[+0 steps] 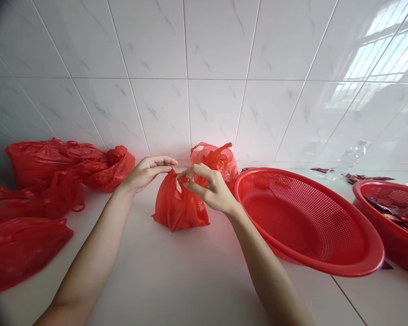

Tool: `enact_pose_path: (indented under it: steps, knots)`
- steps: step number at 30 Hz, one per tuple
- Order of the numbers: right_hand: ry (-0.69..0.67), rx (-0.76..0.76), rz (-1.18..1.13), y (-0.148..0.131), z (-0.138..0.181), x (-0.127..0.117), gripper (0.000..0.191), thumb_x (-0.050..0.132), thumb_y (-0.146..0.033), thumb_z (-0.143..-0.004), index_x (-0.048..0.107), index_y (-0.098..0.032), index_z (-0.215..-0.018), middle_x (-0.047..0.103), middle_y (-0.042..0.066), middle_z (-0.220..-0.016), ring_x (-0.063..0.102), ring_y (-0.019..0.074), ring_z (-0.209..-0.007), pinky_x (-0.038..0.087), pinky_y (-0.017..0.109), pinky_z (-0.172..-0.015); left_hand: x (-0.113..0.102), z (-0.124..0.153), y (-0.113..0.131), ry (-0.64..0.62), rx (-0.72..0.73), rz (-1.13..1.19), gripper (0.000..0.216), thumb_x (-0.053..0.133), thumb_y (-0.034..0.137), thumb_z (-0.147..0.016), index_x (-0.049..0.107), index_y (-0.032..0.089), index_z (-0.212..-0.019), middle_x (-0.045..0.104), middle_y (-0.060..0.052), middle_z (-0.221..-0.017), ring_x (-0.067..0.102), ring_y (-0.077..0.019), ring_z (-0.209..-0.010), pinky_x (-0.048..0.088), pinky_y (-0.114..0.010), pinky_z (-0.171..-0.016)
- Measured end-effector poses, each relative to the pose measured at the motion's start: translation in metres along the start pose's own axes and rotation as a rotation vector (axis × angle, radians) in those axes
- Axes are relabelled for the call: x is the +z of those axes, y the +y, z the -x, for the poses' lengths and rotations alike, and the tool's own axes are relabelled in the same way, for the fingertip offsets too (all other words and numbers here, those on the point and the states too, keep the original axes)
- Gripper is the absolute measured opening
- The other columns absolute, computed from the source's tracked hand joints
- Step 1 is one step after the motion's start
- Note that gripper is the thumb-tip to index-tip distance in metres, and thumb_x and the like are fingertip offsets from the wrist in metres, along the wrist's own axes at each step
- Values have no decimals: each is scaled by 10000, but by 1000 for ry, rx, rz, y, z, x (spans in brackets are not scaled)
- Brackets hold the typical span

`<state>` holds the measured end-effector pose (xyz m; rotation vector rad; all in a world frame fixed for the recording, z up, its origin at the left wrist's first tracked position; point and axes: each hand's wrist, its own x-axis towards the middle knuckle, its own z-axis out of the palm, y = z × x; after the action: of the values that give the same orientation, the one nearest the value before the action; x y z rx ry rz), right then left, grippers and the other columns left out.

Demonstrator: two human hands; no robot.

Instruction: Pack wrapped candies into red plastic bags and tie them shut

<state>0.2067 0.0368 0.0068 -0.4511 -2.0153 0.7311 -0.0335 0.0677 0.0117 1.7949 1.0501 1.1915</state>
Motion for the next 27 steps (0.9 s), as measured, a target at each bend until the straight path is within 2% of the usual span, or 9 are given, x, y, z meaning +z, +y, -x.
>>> enact_pose_path:
  steps: [7, 10, 13, 15, 17, 18, 21, 24, 27]
  knots:
    - [-414, 39, 121, -14, 4, -20, 148, 565, -135, -880, 677, -207, -817, 713, 18, -867, 650, 172, -786, 512, 310, -718, -22, -12, -52, 19, -205, -177, 216, 706, 298, -693, 731, 168, -863, 727, -76, -950, 679, -211, -883, 496, -392, -899]
    - [-467, 34, 125, -16, 5, -23, 152, 585, -137, -859, 682, -213, -771, 708, 11, -814, 645, 172, -755, 509, 303, -696, -26, -15, -71, 35, -241, -208, 217, 710, 293, -669, 735, 167, -844, 730, -80, -892, 677, -222, -839, 506, -393, -847]
    - [-480, 63, 99, -16, 4, -24, 126, 605, -154, -850, 686, -217, -777, 706, 10, -803, 646, 177, -755, 513, 306, -692, -25, -16, -76, 68, -228, -227, 225, 702, 298, -684, 730, 164, -862, 729, -87, -902, 673, -228, -853, 503, -393, -852]
    - [-442, 95, 80, -16, 4, -23, 114, 596, -164, -866, 684, -212, -811, 712, 18, -837, 654, 180, -781, 519, 311, -708, -25, -15, -68, 119, -197, -238, 231, 692, 310, -708, 724, 167, -886, 724, -98, -991, 661, -234, -930, 489, -397, -906]
    - [-328, 128, 45, -17, 4, -21, 109, 573, -187, -902, 669, -209, -855, 715, 28, -879, 666, 186, -839, 524, 320, -753, -25, -10, -49, 125, -141, -224, 271, 693, 334, -736, 723, 179, -955, 707, -94, -1066, 641, -234, -1005, 478, -396, -948]
    - [-247, 136, 32, -17, 3, -18, 107, 566, -208, -919, 659, -210, -868, 714, 32, -896, 667, 188, -868, 525, 323, -774, -24, -6, -36, 93, -103, -209, 305, 702, 349, -745, 722, 190, -1006, 699, -84, -1072, 635, -231, -1020, 485, -390, -947]
    - [-7, 111, 60, -15, 1, -4, 112, 585, -282, -937, 640, -215, -866, 687, 37, -905, 651, 183, -864, 523, 316, -770, -11, 11, 7, -164, 79, -188, 401, 745, 369, -758, 706, 226, -1131, 672, -58, -982, 633, -211, -942, 530, -360, -847]
    - [117, 56, 132, -15, -1, 12, 130, 621, -309, -923, 627, -214, -834, 632, 32, -875, 613, 162, -792, 516, 297, -713, 14, 27, 37, -333, 164, -286, 298, 777, 372, -747, 728, 234, -1007, 677, -33, -902, 617, -180, -812, 531, -324, -765]
    - [128, 14, 175, -21, 0, 16, 97, 640, -293, -913, 642, -217, -853, 630, 43, -953, 611, 161, -821, 527, 299, -726, 27, 37, 48, -344, 97, -303, 179, 655, 378, -854, 701, 211, -812, 691, -23, -805, 628, -172, -723, 522, -294, -652]
